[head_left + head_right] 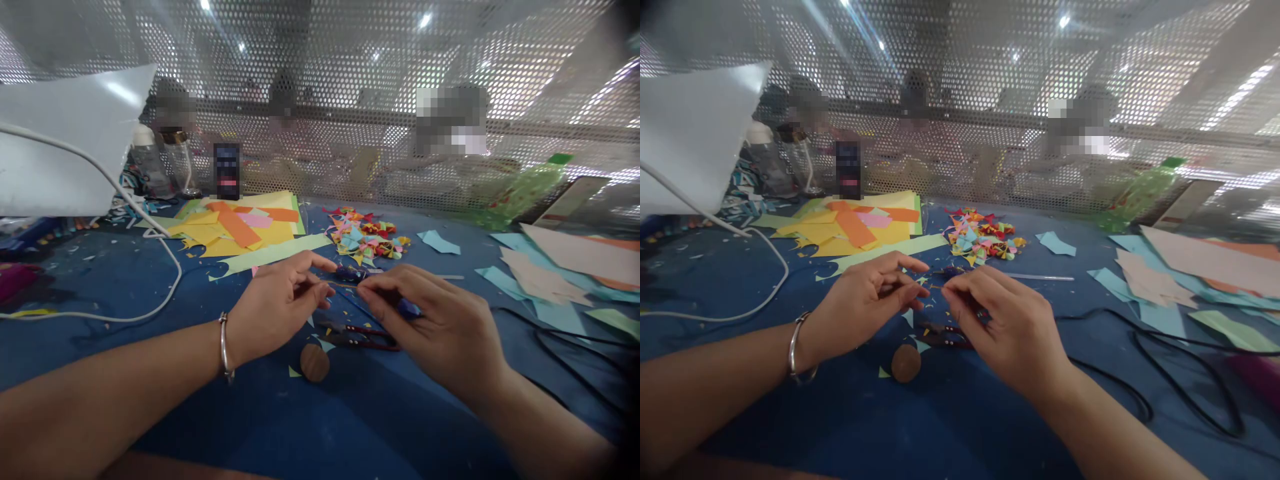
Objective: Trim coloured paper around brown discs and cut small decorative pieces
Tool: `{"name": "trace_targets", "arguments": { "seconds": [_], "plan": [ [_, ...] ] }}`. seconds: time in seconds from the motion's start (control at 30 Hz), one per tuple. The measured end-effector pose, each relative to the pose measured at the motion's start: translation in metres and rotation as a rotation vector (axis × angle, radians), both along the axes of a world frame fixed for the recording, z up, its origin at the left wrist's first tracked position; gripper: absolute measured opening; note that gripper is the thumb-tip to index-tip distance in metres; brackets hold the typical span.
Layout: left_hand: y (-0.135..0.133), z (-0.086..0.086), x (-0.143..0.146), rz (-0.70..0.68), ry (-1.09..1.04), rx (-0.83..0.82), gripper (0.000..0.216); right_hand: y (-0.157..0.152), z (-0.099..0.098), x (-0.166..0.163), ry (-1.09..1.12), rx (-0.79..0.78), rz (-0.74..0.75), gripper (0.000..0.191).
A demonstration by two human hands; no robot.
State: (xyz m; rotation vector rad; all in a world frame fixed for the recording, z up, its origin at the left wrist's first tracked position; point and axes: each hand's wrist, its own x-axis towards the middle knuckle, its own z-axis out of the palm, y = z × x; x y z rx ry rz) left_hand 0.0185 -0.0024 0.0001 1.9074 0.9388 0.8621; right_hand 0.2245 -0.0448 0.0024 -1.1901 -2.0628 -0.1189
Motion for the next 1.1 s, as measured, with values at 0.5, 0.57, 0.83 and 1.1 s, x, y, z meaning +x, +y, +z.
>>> {"name": "trace_targets", "arguments": {
  "seconds": [0.5,0.57,0.83,1.1],
  "plan": [
    [-0.0049,-0.0030,0.0027,-0.017,0.183,0.277,0.013,0.0022,-0.0047,-0.0031,0.004,-0.127,0.122,0.012],
    [-0.0031,-0.0049,0.0022,-0.018,0.171,0.291,0.013,0.0027,-0.0050,-0.0027,0.021,-0.145,0.118,0.011],
    [-0.0038,-0.0038,0.0015,-0.003,0.138,0.308,0.013,0.0057,-0.0086,-0.0012,0.127,-0.195,0.065,0.008],
    [-0.0014,-0.0084,0.0057,0.040,-0.037,0.197,0.013,0.0083,-0.0034,-0.0020,0.302,-0.229,-0.020,0.013]
  ]
}}
